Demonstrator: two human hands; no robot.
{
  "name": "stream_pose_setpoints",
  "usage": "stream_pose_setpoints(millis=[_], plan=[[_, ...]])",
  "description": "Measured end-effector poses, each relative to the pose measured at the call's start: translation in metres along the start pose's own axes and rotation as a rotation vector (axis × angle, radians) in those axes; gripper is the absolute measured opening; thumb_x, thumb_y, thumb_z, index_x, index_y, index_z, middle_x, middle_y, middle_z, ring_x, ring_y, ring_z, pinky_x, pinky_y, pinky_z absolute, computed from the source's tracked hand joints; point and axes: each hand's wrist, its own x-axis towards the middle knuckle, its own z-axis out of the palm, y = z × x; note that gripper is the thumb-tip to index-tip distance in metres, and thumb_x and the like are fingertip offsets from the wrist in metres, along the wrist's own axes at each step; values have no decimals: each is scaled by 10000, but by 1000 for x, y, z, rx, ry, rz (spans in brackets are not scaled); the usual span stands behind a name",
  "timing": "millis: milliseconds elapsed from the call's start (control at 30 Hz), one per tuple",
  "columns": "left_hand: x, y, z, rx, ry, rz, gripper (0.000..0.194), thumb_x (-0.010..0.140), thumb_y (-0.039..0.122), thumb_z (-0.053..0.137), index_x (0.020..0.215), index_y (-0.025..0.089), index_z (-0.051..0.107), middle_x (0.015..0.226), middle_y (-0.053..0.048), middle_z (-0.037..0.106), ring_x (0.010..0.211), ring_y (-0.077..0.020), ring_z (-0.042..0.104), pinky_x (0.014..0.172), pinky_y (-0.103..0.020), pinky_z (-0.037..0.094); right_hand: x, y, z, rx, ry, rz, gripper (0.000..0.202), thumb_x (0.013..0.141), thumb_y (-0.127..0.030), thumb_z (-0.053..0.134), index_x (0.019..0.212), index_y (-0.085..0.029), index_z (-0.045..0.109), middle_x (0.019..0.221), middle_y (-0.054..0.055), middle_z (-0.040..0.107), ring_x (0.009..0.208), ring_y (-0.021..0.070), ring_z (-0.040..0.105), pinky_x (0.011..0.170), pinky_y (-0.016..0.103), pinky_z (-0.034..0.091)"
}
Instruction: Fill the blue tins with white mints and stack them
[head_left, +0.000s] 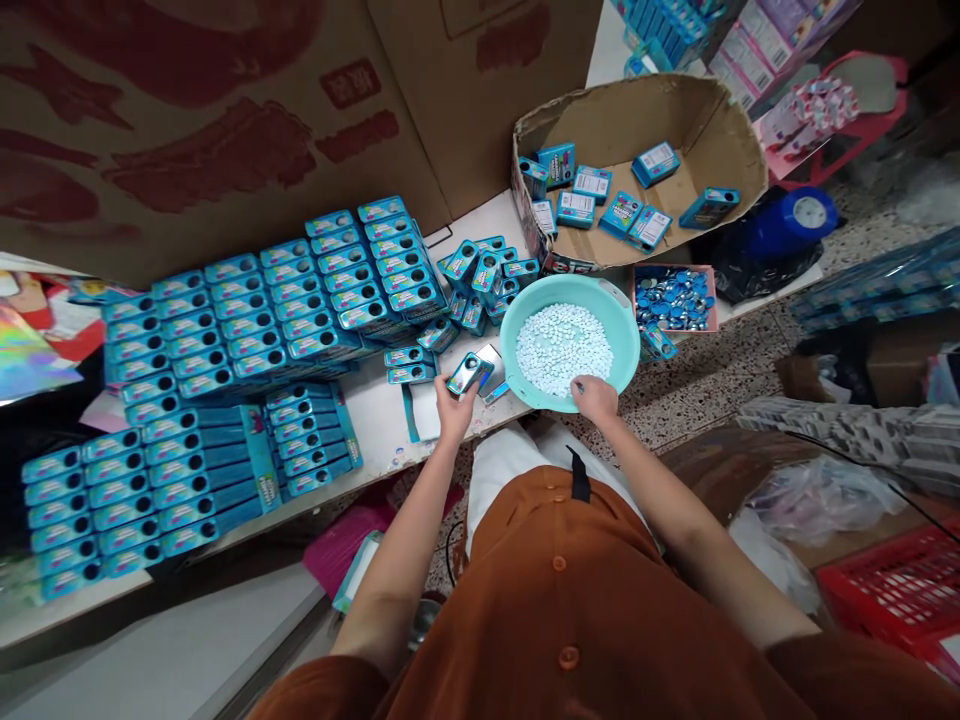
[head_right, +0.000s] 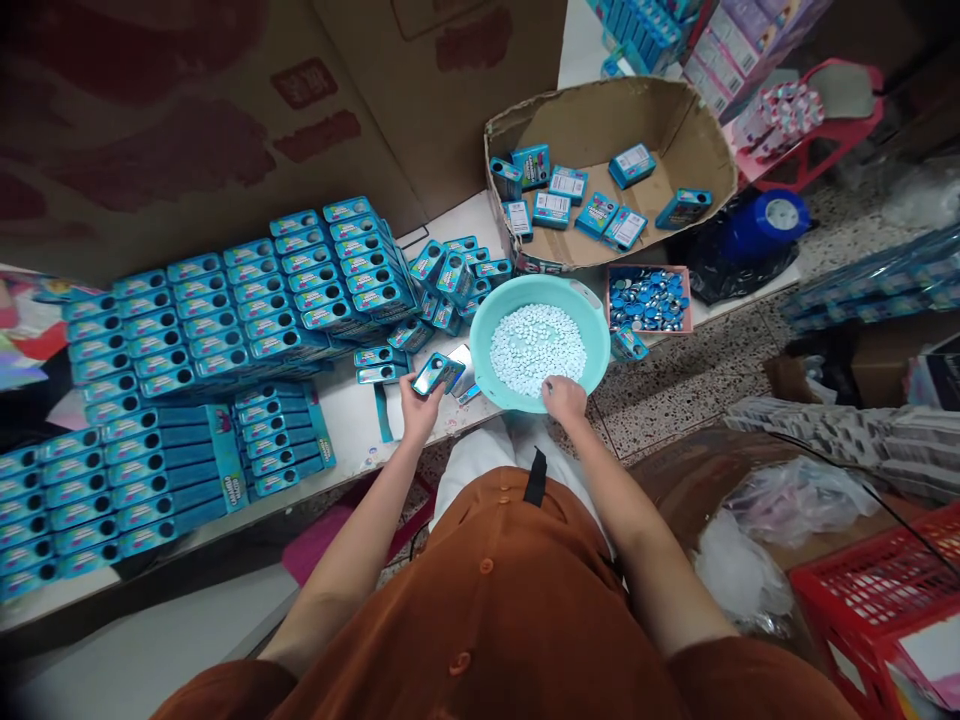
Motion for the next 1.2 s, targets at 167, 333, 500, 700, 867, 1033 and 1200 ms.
stream_pose_setpoints(millis=[167,333,500,700,867,1033,1200], plan=[[16,-21,8,90,26,35,436,700,382,688,999,210,421,917,-14,554,850,-171,602,783,-305,495,1,-1,-2,-17,5,-2,303,908,-308,404,895,-217,692,898,45,705,763,160,569,572,259,270],[30,-34,18,178,-19,53,391,707,312,674,1023,203,471,979,-47,580,948,-210,602,853,-343,483,1,0,0,-13,-6,-2,299,901,-311,407,891,-218,692,888,44,702,746,162,557,565,264,259],[21,-39,7,208,-68,119,701,648,304,750,1246,202,398,1266,-127,509,1196,-258,514,996,-386,420,2,2,2,-18,9,-9,307,902,-315,399,876,-211,687,872,47,697,744,162,556,571,266,258],[-38,-52,-21,265,-36,31,726,694,364,733,1302,215,365,1207,-128,569,1171,-261,545,990,-434,423,2,2,1,-28,8,-15,297,901,-321,409,891,-222,690,887,38,699,746,159,559,572,268,260],[-87,-66,-41,342,-2,-96,640,715,366,708,1262,234,403,1170,-106,609,1116,-247,576,960,-420,440,4,4,-1,-40,-61,-16,307,901,-339,418,899,-217,700,904,50,706,759,161,573,568,262,266],[-103,-65,-53,364,38,-142,544,732,367,681,1203,220,451,1143,-89,632,1118,-241,574,985,-407,421,5,2,-4,-43,-99,-21,326,906,-358,405,929,-220,700,943,55,710,790,165,594,586,251,300],[-102,-58,-55,352,69,-136,503,746,392,659,1183,220,478,1135,-86,639,1107,-241,579,977,-409,423,8,1,-6,-33,-173,8,327,892,-385,419,935,-236,707,984,59,708,873,192,619,647,255,354]])
